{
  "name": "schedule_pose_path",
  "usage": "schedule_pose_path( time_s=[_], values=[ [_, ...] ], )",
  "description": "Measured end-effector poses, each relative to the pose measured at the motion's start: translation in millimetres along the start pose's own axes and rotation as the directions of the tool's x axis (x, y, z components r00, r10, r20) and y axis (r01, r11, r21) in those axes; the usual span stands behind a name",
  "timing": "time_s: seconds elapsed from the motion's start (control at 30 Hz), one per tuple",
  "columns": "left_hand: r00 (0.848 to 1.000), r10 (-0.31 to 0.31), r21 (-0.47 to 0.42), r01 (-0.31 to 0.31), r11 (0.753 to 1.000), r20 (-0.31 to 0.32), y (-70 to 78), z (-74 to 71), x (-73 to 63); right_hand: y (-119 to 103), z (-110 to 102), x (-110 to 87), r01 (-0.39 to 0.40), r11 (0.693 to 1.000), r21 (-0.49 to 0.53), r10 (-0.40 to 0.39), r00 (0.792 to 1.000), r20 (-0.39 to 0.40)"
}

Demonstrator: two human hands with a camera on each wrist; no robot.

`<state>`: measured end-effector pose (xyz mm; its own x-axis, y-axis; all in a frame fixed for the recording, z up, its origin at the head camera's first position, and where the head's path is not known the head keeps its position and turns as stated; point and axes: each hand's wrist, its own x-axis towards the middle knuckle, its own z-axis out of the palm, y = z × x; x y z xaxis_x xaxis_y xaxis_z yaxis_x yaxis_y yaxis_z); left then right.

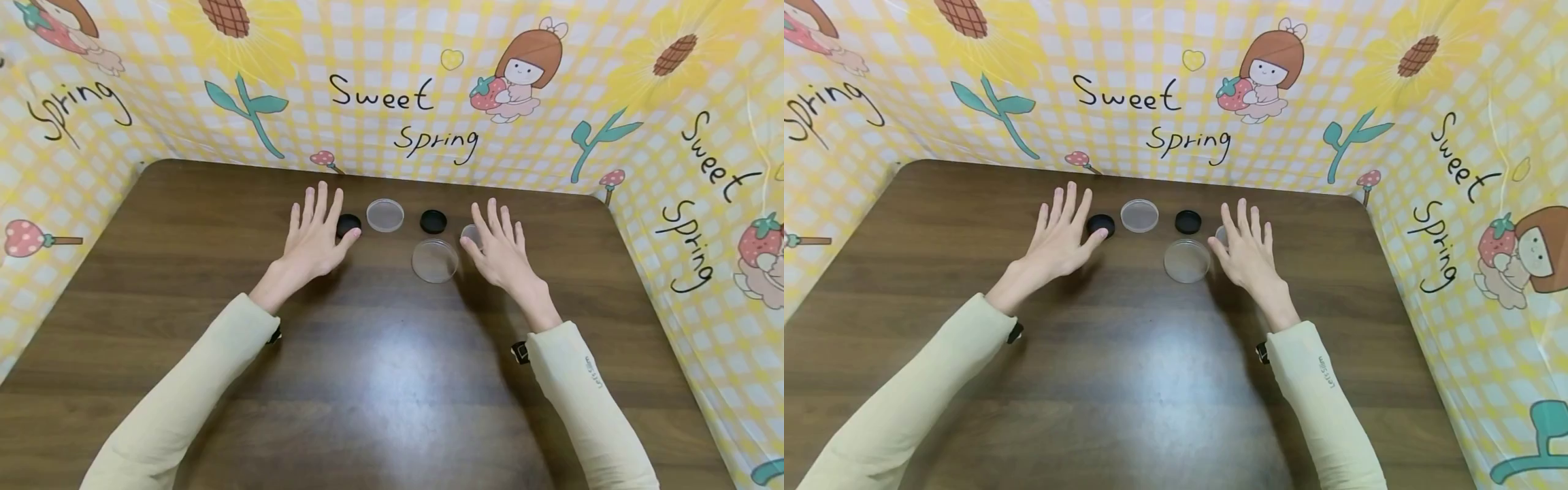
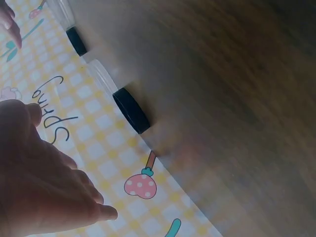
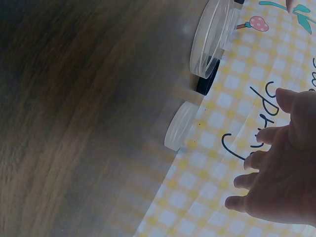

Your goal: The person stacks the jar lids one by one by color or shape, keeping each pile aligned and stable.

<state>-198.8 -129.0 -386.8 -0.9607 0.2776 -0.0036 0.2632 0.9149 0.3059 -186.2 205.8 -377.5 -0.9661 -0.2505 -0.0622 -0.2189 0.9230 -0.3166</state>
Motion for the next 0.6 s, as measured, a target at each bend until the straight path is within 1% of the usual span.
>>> schedule_pose_path(
  time_s=[0.27,0.37,0.5,0.6],
  values=[
    [1.0,0.001,0.008,-0.001,1.0,0.017,1.9,-0.2,0.3,0.3,-1.4,-1.6,0.013,1.0,0.012,-0.013,1.0,0.005],
    [1.0,0.01,0.001,-0.01,1.0,0.018,2.0,0.0,0.6,-0.4,-1.3,-2.1,0.024,0.999,0.035,-0.025,1.0,0.007],
    [0.999,0.032,-0.026,-0.031,0.999,0.022,3.9,0.6,0.2,-2.2,-0.9,-2.0,0.037,0.997,0.074,-0.038,0.999,0.01],
    [0.998,0.05,-0.063,-0.047,0.997,0.046,6.1,0.7,-1.2,-3.2,-1.1,-2.7,0.039,0.995,0.092,-0.041,0.999,0.025]
  ],
)
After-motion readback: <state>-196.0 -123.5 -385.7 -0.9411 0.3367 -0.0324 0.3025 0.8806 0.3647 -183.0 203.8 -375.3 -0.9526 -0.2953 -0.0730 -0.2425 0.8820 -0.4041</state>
